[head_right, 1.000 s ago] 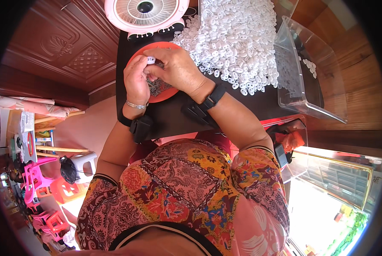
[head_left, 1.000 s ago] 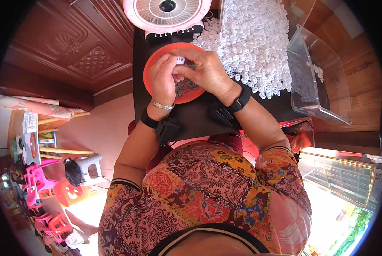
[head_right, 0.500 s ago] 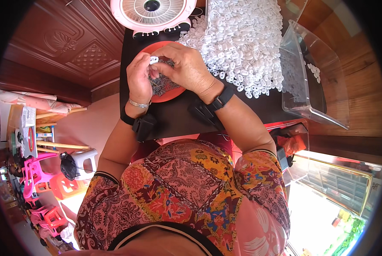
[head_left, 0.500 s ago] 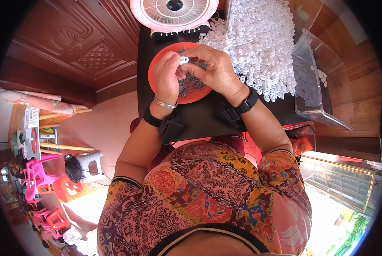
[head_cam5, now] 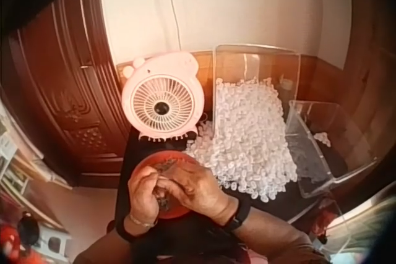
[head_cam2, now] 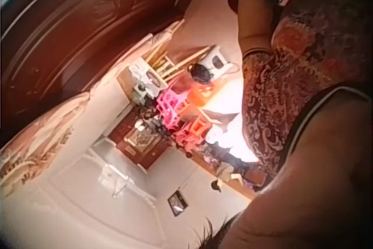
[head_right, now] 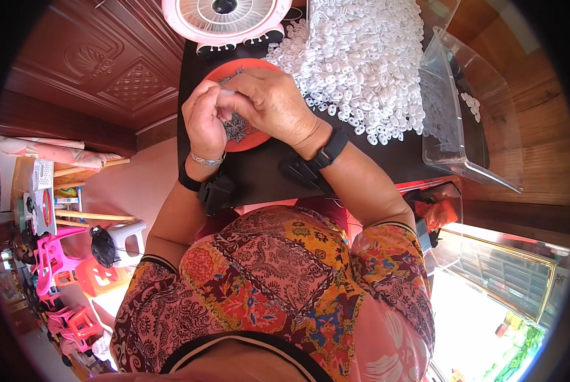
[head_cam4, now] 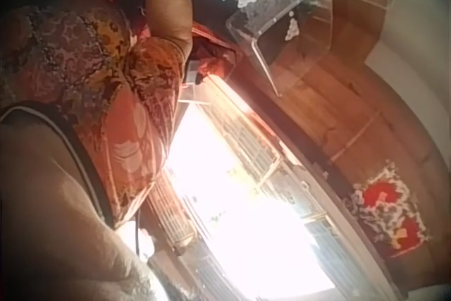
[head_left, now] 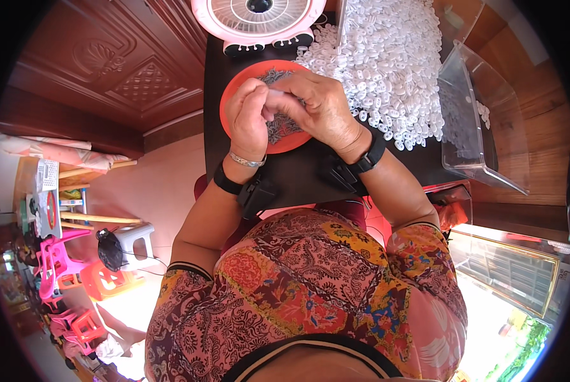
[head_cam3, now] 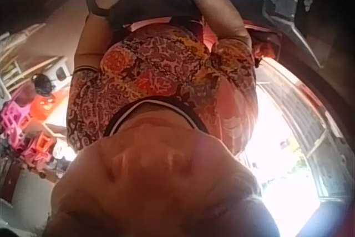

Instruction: Manually inserting small metal pins into white plastic components for assembly.

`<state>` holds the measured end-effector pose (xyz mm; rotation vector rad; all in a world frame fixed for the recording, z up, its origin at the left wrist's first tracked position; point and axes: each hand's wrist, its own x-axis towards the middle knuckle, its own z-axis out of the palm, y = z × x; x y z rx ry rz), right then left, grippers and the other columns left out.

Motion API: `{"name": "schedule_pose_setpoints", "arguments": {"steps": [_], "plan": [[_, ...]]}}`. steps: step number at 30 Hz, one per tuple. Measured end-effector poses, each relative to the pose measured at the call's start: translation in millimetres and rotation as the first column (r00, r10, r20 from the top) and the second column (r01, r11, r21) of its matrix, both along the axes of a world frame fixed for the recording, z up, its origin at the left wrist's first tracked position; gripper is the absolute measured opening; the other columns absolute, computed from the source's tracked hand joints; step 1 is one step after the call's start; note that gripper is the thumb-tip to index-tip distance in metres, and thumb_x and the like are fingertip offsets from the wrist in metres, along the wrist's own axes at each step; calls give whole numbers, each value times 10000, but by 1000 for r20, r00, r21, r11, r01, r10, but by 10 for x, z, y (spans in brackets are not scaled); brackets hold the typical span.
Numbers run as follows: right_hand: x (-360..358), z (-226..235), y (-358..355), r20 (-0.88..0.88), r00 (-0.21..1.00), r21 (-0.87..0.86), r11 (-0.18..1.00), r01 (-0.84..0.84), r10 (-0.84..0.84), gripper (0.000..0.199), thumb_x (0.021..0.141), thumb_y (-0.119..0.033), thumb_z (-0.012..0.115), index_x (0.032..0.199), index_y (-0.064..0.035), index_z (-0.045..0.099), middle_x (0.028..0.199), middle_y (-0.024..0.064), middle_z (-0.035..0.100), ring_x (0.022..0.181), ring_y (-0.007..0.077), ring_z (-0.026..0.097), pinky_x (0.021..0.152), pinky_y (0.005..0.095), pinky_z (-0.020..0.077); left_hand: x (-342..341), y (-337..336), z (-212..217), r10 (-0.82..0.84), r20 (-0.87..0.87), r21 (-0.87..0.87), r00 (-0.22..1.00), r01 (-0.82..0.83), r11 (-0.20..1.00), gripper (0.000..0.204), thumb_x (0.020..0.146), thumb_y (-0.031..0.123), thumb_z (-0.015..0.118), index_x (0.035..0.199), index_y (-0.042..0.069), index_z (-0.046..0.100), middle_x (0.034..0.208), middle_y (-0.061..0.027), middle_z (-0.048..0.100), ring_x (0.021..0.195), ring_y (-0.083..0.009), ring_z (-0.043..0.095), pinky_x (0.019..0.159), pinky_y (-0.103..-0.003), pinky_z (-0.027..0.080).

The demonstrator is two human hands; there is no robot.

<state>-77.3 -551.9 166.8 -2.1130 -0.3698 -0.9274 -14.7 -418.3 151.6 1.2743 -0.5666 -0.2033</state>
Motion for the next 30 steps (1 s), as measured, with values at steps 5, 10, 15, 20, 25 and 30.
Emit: {"name": "schedule_pose_setpoints", "arguments": {"steps": [5,10,15,20,25,30], "plan": [[-2,36,-15,-37,998,94,994,-53,56,176,736,-70,737,893,-47,660,788,99,657,719,235,651,630,292,517,-27,6,11,-40,4,-41,999,40,998,207,883,164,486,725,36,519,621,0,494,527,-59,428,484,-203,337],[25,-13,-31,1,997,132,989,-72,73,214,716,-66,732,919,-80,668,784,58,642,671,216,634,603,293,516,5,-31,-23,-45,-91,-57,995,40,998,174,882,157,494,757,39,518,645,10,486,556,-55,439,512,-200,349],[19,-20,-13,-99,994,213,977,-20,42,263,680,-20,740,921,-81,654,825,75,633,693,178,640,611,288,521,-9,-42,-24,-70,-10,-73,997,69,995,124,874,131,503,788,42,513,675,15,489,582,-46,438,539,-195,354],[4,-7,-17,-56,998,177,984,-17,27,265,676,-25,742,916,-81,647,830,75,645,712,211,647,620,295,524,-39,-52,-31,-55,6,-64,998,55,996,111,867,116,500,785,41,496,677,18,468,579,-45,413,538,-195,352],[-2,-6,5,-51,998,189,982,-25,35,244,677,-18,734,898,-72,646,837,81,656,738,245,654,630,303,526,-82,-54,-27,1,37,-26,999,0,1000,112,861,112,500,773,45,486,671,20,455,572,-44,408,525,-196,351],[7,-26,4,-34,999,211,977,-27,35,216,673,-18,737,862,-54,636,816,83,652,720,240,654,625,299,525,-74,-51,-30,16,58,0,998,-16,1000,111,865,113,497,778,45,491,677,21,463,574,-42,414,529,-194,356]]}}
